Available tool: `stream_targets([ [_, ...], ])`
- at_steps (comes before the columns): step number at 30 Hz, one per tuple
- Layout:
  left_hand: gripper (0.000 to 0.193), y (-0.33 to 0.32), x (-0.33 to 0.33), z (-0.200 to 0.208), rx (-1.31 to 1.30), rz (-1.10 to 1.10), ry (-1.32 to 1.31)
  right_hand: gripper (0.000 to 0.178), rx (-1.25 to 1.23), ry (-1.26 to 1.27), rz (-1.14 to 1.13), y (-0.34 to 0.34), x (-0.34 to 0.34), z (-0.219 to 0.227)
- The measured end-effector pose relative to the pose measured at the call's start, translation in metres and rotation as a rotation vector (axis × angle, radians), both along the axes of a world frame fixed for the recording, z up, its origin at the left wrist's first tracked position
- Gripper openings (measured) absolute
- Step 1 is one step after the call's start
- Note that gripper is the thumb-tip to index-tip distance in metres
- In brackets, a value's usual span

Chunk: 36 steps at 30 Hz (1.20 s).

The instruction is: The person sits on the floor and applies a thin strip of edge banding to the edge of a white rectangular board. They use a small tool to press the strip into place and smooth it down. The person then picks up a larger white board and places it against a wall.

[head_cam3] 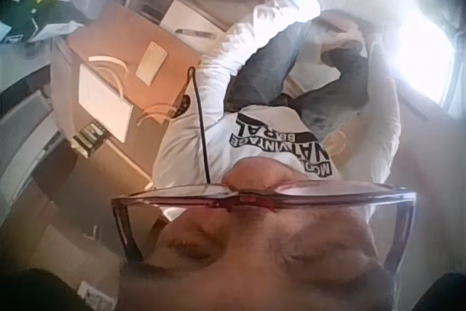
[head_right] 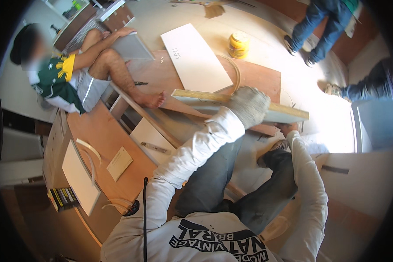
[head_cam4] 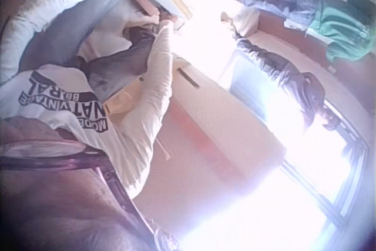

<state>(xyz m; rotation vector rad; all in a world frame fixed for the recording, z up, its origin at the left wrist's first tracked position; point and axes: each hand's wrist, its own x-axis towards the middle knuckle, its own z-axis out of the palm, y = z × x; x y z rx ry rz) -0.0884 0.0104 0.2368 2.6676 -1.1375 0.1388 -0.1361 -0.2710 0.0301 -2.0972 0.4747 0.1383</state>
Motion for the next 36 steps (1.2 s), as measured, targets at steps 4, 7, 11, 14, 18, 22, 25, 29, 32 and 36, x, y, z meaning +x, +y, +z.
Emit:
stream_targets([
  [4, 0.02, -0.004, -0.013, -0.003, 0.089, -0.003, 0.008, 0.052, -0.027, 0.094, 0.012, -0.023, 0.003, -0.029],
  [7, 0.021, 0.004, -0.017, -0.013, 0.143, 0.011, 0.049, 0.048, -0.053, 0.217, 0.054, -0.004, 0.007, -0.027],
  [11, 0.021, -0.003, -0.021, -0.037, 0.05, 0.043, 0.02, 0.04, 0.002, 0.339, -0.003, 0.001, 0.008, -0.026],
  [14, 0.021, -0.009, -0.03, -0.041, 0.023, 0.082, 0.032, 0.034, -0.048, 0.386, 0.085, -0.007, 0.004, -0.037],
  [18, 0.024, -0.007, -0.031, -0.04, 0.07, 0.04, 0.046, 0.035, -0.072, 0.449, 0.145, -0.014, 0.008, -0.048],
  [22, 0.024, -0.014, -0.04, -0.053, 0.056, 0.052, -0.001, 0.036, -0.077, 0.481, 0.152, -0.014, 0.01, -0.056],
  [25, 0.023, -0.016, -0.04, -0.058, -0.003, 0.077, -0.025, 0.037, -0.072, 0.501, 0.15, -0.017, 0.01, -0.061],
  [29, 0.023, -0.02, -0.04, -0.06, 0.002, 0.132, -0.07, 0.038, -0.064, 0.513, 0.164, -0.019, 0.01, -0.07],
  [32, 0.022, -0.022, -0.035, -0.069, 0.003, 0.094, -0.05, 0.039, -0.056, 0.53, 0.174, -0.021, 0.01, -0.076],
  [36, 0.02, -0.024, -0.034, -0.078, 0.061, 0.044, -0.066, 0.04, -0.044, 0.555, 0.189, -0.023, 0.005, -0.089],
])
